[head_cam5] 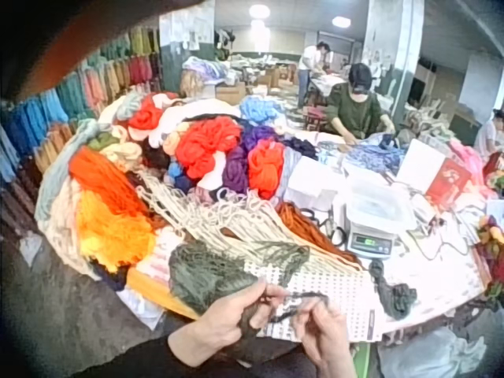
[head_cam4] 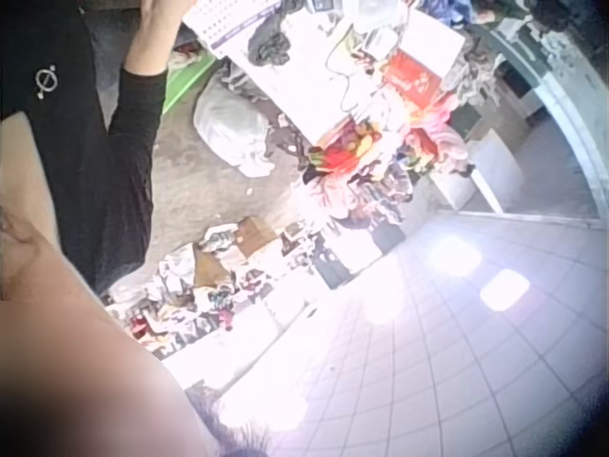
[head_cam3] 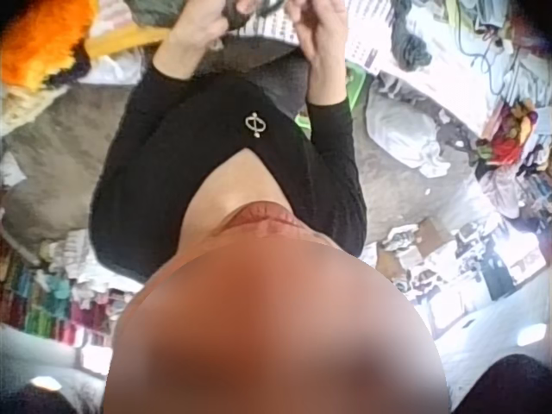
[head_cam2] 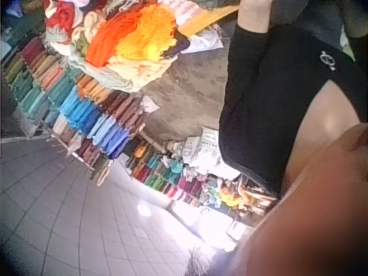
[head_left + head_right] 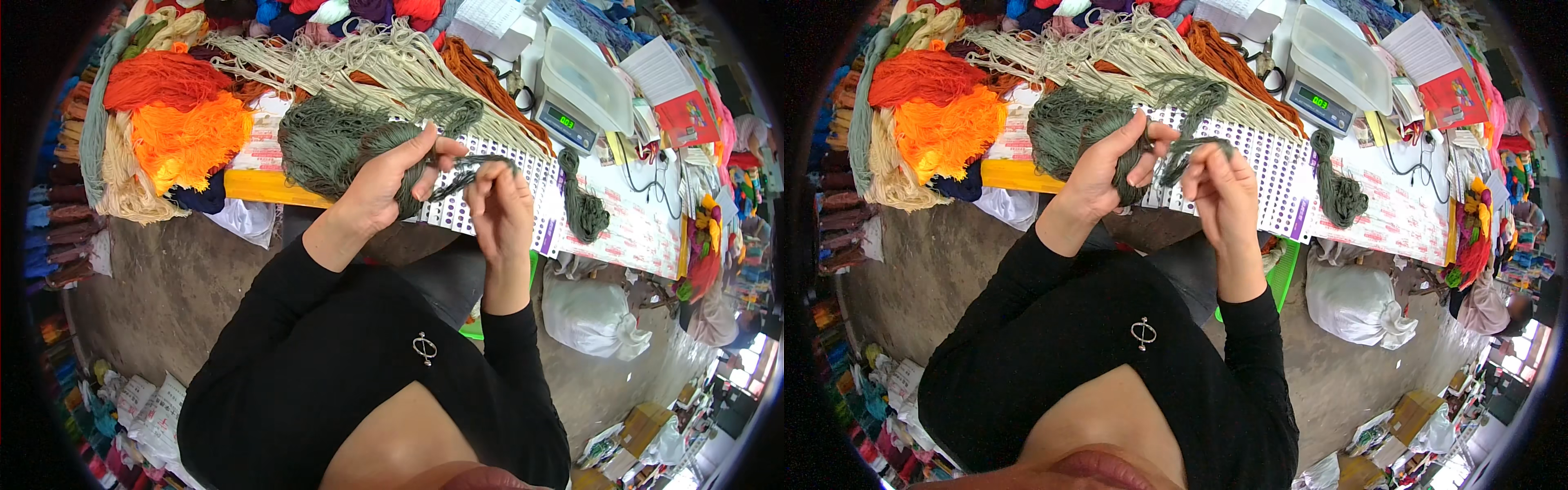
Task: Weighing and sorting bundles of yarn at a workbench.
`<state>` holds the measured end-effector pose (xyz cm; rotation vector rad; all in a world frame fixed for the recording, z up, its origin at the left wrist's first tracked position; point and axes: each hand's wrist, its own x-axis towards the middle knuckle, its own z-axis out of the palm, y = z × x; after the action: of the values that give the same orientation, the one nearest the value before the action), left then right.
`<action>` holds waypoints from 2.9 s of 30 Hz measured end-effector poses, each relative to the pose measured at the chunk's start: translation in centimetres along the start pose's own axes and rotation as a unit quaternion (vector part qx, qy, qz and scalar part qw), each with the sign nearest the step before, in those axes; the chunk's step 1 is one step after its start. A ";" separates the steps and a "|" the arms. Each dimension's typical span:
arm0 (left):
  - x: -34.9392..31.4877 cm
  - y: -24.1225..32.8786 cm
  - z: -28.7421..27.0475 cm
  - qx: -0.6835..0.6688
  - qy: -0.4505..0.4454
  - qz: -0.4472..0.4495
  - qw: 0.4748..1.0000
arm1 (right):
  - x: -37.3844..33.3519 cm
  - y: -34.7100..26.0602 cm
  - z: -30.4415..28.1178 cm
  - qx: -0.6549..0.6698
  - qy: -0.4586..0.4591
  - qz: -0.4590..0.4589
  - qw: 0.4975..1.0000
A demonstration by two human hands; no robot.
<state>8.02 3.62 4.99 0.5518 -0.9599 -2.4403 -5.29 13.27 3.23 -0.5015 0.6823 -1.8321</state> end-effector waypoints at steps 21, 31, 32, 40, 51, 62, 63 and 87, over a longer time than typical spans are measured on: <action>-0.3 -0.1 0.9 -0.011 0.017 -0.017 1.000 | 0.1 1.6 0.7 -0.314 -0.001 -0.086 0.946; 0.0 0.4 0.7 -0.042 0.044 -0.020 0.998 | -0.4 0.5 0.8 -0.122 0.007 0.031 0.992; 0.1 0.2 0.5 -0.026 0.047 -0.015 0.998 | -0.4 0.5 0.7 -0.111 0.003 0.030 0.993; 0.1 0.2 0.8 -0.041 0.049 -0.007 0.998 | -0.5 0.5 0.3 -0.107 0.003 0.024 0.994; 0.4 -0.1 0.4 -0.018 0.034 0.005 0.999 | -0.5 0.4 0.3 -0.104 0.024 0.026 0.994; 0.5 -0.3 -0.8 -0.042 -0.023 -0.009 0.999 | -0.6 -0.5 0.2 -0.026 0.002 0.056 0.998; 0.6 -0.2 -0.7 -0.051 -0.037 -0.007 0.998 | -0.2 -0.4 -0.2 -0.008 0.024 0.008 1.000; 0.1 3.8 -3.4 -0.019 0.073 0.014 0.997 | -1.4 -7.2 -2.1 -0.199 0.101 0.057 0.973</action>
<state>10.72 -0.74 5.38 0.6870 -0.8539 -2.3517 -11.16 16.95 6.43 -0.5251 1.2070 -1.6546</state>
